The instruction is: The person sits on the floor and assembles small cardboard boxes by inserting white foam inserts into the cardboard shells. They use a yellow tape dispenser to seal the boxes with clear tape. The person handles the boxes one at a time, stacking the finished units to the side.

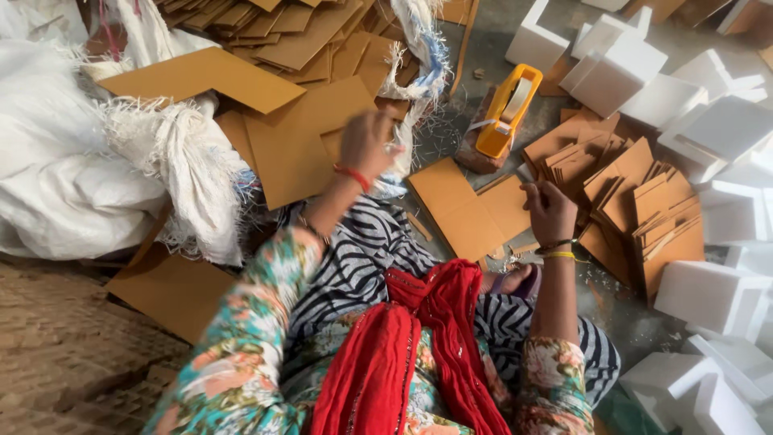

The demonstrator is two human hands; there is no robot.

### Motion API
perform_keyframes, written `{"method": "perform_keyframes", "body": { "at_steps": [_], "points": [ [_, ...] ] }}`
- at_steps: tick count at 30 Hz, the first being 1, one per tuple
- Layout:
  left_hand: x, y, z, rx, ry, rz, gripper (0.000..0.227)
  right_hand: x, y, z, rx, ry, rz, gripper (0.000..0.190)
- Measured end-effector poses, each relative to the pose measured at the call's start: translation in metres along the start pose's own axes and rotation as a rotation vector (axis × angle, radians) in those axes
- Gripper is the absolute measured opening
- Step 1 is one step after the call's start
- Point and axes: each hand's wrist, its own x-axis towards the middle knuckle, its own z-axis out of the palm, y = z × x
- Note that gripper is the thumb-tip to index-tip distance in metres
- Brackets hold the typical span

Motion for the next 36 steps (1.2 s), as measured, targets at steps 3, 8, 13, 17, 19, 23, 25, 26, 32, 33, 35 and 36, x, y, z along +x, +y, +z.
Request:
{"method": "perform_keyframes", "body": {
  "at_steps": [3,8,13,17,19,23,25,26,32,33,35,36],
  "points": [
    [0.012,-0.06,0.003,0.47,-0.055,-0.174,0.11,-0.043,-0.052,-0.019,-0.211,-0.047,-0.29,0.022],
    [0.032,-0.092,0.011,0.687,-0.276,-0.351,0.054,-0.092,-0.075,-0.042,-0.292,-0.134,-0.713,0.038],
    [0.014,-0.005,-0.098,0.351,-0.017,-0.06,0.043,-0.082,-0.039,-0.042,-0.244,-0.003,-0.534,0.025],
    [-0.068,0.059,-0.171,-0.077,0.286,0.092,0.023,-0.079,-0.008,-0.038,0.052,0.09,-0.264,0.019],
    [-0.096,0.068,-0.166,-0.2,0.46,0.262,0.017,-0.079,0.002,-0.033,0.134,0.107,-0.27,0.021],
    [-0.121,0.085,-0.089,-0.833,0.276,-0.093,0.033,-0.076,0.01,-0.019,0.48,-0.039,-0.308,0.05],
    [-0.121,0.092,-0.058,-0.935,0.186,-0.185,0.027,-0.076,0.005,-0.008,0.724,-0.134,-0.373,0.072],
    [-0.122,0.095,-0.048,-0.98,0.132,-0.236,0.026,-0.078,0.004,-0.004,0.497,-0.07,-0.39,0.075],
    [-0.115,0.082,-0.014,-1.466,0.187,-0.531,0.049,-0.076,0.021,0.018,0.128,0.105,-0.249,0.094],
    [-0.112,0.079,-0.007,-1.452,0.171,-0.543,0.052,-0.07,0.031,0.017,0.266,-0.06,0.032,0.088],
    [-0.108,0.064,-0.003,-1.389,0.152,-0.574,0.062,-0.069,0.051,0.016,0.348,-0.216,0.282,0.059],
    [-0.106,0.06,-0.002,-1.494,0.164,-0.658,0.063,-0.064,0.062,0.001,0.275,-0.199,0.242,0.039]
  ]
}}
